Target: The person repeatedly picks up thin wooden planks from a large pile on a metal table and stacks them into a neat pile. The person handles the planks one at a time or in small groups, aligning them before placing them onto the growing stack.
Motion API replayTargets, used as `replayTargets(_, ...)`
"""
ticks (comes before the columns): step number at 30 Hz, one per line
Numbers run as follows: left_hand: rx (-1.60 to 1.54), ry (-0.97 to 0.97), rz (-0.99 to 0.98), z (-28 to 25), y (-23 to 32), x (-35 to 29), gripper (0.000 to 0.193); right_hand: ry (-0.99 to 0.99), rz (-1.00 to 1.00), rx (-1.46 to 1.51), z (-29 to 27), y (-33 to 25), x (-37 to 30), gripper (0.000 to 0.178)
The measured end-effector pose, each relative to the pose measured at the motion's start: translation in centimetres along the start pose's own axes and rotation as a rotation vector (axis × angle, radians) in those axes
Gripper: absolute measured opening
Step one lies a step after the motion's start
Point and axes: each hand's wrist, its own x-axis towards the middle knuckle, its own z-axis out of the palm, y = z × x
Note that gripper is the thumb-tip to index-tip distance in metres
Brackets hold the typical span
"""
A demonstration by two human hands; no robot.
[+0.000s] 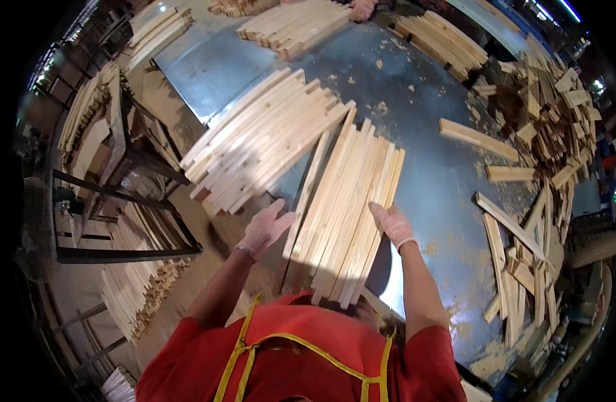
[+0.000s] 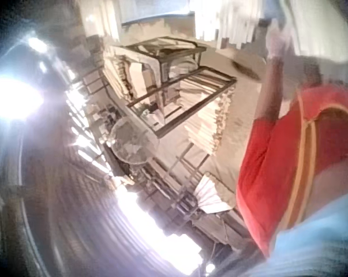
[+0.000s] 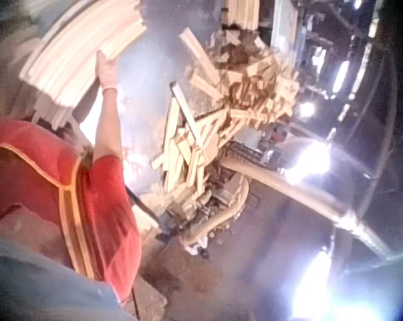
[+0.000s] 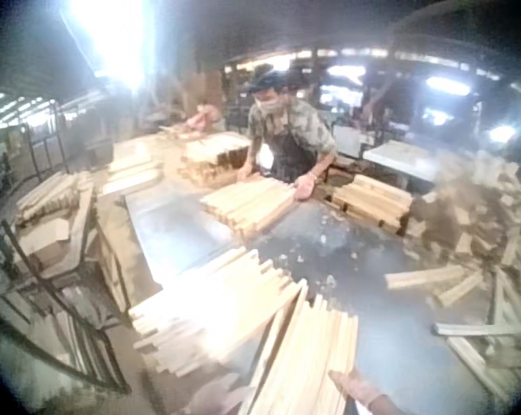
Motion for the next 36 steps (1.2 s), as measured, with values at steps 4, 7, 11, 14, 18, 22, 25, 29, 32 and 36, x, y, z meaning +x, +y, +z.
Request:
replayTargets(4, 0.141, -0.054, -0.147, 1.7, 6.0, 7.4, 0.103, 0.026, -0.067, 0.176, -0.1, -0.5, 0.7, 0.092)
replayTargets(7, 0.166, -0.112, -0.183, 4.0, 8.7, 10.1, 0.112, -0.017, -0.05, 0.247, -0.1, 0.0, 1.1, 0.097)
replayTargets(11, 0.185, -0.126, -0.19, 5.4, 10.6, 10.9, 0.115, -0.052, -0.015, 0.534, -0.4, 0.7, 1.1, 0.097)
replayTargets(14, 0.145, -0.182, -0.134, 4.9, 13.0, 10.7, 0.115, -0.057, -0.026, 0.83, -1.3, -0.2, -0.1, 0.095)
replayTargets(18, 0.173, -0.157, -0.007, 2.9, 18.2, 9.1, 0.113, 0.063, -0.157, 0.871, -4.8, -4.0, -4.1, 0.094)
replayTargets(22, 0.009, 0.081, 0.293, -1.2, 24.4, 7.1, 0.113, 0.304, -0.408, 0.779, -11.4, -10.0, -8.9, 0.09)
replayTargets(25, -0.121, 0.31, 0.593, -4.6, 27.2, 5.4, 0.109, 0.527, -0.601, 0.628, -14.6, -13.8, -11.9, 0.076)
replayTargets(29, -0.163, 0.293, 0.891, -7.1, 24.1, 6.9, 0.105, 0.507, -0.577, 0.439, -13.2, -13.4, -13.6, 0.064)
replayTargets(32, -0.408, -0.061, 0.811, -4.6, 16.3, 9.1, 0.099, 0.742, -0.743, -0.055, -6.1, -9.4, -11.0, 0.068)
replayTargets(36, -0.841, -0.479, 0.73, -2.4, 3.5, 9.8, 0.086, 0.673, -0.654, -0.249, 3.7, -3.7, -9.9, 0.075)
